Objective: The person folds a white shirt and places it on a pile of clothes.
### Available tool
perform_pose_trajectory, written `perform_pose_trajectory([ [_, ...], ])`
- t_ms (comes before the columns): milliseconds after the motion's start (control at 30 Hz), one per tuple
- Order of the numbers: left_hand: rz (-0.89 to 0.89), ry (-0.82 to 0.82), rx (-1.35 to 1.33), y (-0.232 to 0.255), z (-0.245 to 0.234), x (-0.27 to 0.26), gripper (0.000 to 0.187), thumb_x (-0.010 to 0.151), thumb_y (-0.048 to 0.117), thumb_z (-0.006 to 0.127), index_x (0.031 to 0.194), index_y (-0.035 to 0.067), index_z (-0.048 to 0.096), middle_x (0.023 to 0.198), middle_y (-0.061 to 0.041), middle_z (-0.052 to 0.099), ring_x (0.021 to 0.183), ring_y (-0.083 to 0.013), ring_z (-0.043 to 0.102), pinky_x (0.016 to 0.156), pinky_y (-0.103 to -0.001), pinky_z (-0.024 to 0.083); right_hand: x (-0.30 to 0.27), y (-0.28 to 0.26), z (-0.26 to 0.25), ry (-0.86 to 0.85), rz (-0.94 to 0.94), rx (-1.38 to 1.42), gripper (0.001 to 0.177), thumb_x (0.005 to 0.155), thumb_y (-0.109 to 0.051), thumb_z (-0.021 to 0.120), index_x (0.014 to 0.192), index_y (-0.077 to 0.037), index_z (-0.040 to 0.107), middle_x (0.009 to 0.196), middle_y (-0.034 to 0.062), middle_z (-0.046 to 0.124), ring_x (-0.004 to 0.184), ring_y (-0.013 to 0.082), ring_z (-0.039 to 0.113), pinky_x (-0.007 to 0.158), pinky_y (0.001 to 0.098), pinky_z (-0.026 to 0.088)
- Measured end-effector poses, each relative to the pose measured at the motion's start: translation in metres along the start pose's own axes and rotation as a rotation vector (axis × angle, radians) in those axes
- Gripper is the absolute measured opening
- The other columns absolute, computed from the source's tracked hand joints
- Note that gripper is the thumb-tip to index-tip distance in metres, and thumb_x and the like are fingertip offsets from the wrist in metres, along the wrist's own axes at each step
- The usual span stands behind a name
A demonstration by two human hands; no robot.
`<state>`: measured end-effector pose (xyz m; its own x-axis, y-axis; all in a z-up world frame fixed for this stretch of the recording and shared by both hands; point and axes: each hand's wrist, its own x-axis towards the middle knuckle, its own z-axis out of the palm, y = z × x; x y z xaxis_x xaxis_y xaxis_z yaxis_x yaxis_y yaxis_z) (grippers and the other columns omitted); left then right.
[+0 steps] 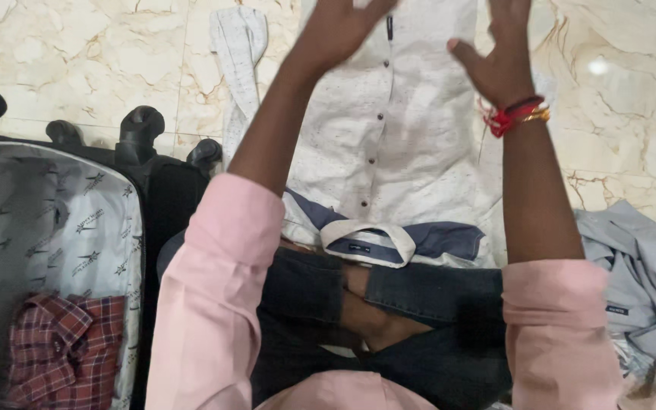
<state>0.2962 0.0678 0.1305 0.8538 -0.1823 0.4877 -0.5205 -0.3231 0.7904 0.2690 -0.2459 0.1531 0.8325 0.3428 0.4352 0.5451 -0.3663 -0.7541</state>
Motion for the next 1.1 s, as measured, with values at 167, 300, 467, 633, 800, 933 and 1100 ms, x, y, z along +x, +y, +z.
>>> perform_pose_trajectory([
  [167,-0.438,-0.79,0.435,0.042,0.05,-0.139,0.044,0.088,0.055,0.069,0.1,0.013,0.076,0.101,-0.013,0.076,0.095,-0.0323,0.072,0.084,-0.048,0.055,-0.113,0.004,0.072,-0.171,0.359,-0.209,0.034,0.089,-0.022,0.079,0.118,-0.007,0.072,0.107,0.0102,0.077,0.083,0.0199,0.074,0.078,0.0338,0.059],
  [300,-0.544,-1.114,0.613,0.063,0.092,-0.208,0.052,0.076,0.054,0.077,0.105,0.011,0.079,0.106,-0.015,0.077,0.101,-0.0315,0.075,0.087,-0.043,0.059,-0.169,-0.008,0.115,-0.688,0.425,-0.289,0.031,0.085,-0.039,0.073,0.1,-0.012,0.078,0.094,0.0125,0.078,0.089,0.0301,0.075,0.08,0.0405,0.058],
  [467,-0.502,-1.201,0.631,0.061,0.11,-0.239,0.054,0.062,0.044,0.086,0.108,0.016,0.078,0.105,-0.013,0.074,0.101,-0.0311,0.073,0.085,-0.043,0.059,-0.204,-0.052,0.137,-1.012,0.477,-0.442,0.047,0.072,-0.044,0.083,0.109,-0.018,0.072,0.102,0.0128,0.073,0.098,0.0331,0.069,0.086,0.044,0.055],
  [633,-0.413,-1.07,0.59,0.039,0.099,-0.241,0.044,0.079,0.047,0.077,0.105,0.012,0.081,0.102,-0.017,0.075,0.1,-0.0349,0.073,0.088,-0.044,0.058,-0.204,-0.069,0.126,-0.805,0.465,-0.53,0.037,0.081,-0.037,0.075,0.115,-0.023,0.073,0.097,0.013,0.074,0.097,0.0359,0.07,0.086,0.0474,0.054],
  [800,-0.315,-0.724,0.139,0.053,0.069,-0.21,0.03,0.08,0.034,0.072,0.1,0.012,0.077,0.09,-0.015,0.077,0.085,-0.0318,0.074,0.077,-0.041,0.056,-0.196,-0.095,0.091,-0.459,0.352,-0.359,0.031,0.08,-0.027,0.072,0.11,-0.017,0.072,0.09,0.0157,0.074,0.087,0.0385,0.071,0.08,0.0479,0.055],
  [933,-0.258,-0.695,0.065,0.095,0.048,-0.193,0.024,0.086,0.03,0.067,0.091,0.008,0.076,0.083,-0.016,0.074,0.075,-0.0298,0.07,0.071,-0.04,0.052,-0.194,-0.135,0.076,-0.178,0.205,-0.268,0.021,0.084,-0.018,0.073,0.1,-0.008,0.065,0.087,0.0155,0.072,0.08,0.0379,0.07,0.07,0.0459,0.053],
  [1100,-0.167,-0.593,-0.077,0.182,0.015,-0.18,0.026,0.087,0.031,0.064,0.09,0.005,0.066,0.075,-0.015,0.069,0.07,-0.0298,0.067,0.065,-0.039,0.05,-0.194,-0.197,0.055,-0.033,0.082,-0.296,0.018,0.083,-0.012,0.075,0.097,-0.006,0.064,0.083,0.0161,0.07,0.077,0.0371,0.07,0.064,0.0427,0.052],
])
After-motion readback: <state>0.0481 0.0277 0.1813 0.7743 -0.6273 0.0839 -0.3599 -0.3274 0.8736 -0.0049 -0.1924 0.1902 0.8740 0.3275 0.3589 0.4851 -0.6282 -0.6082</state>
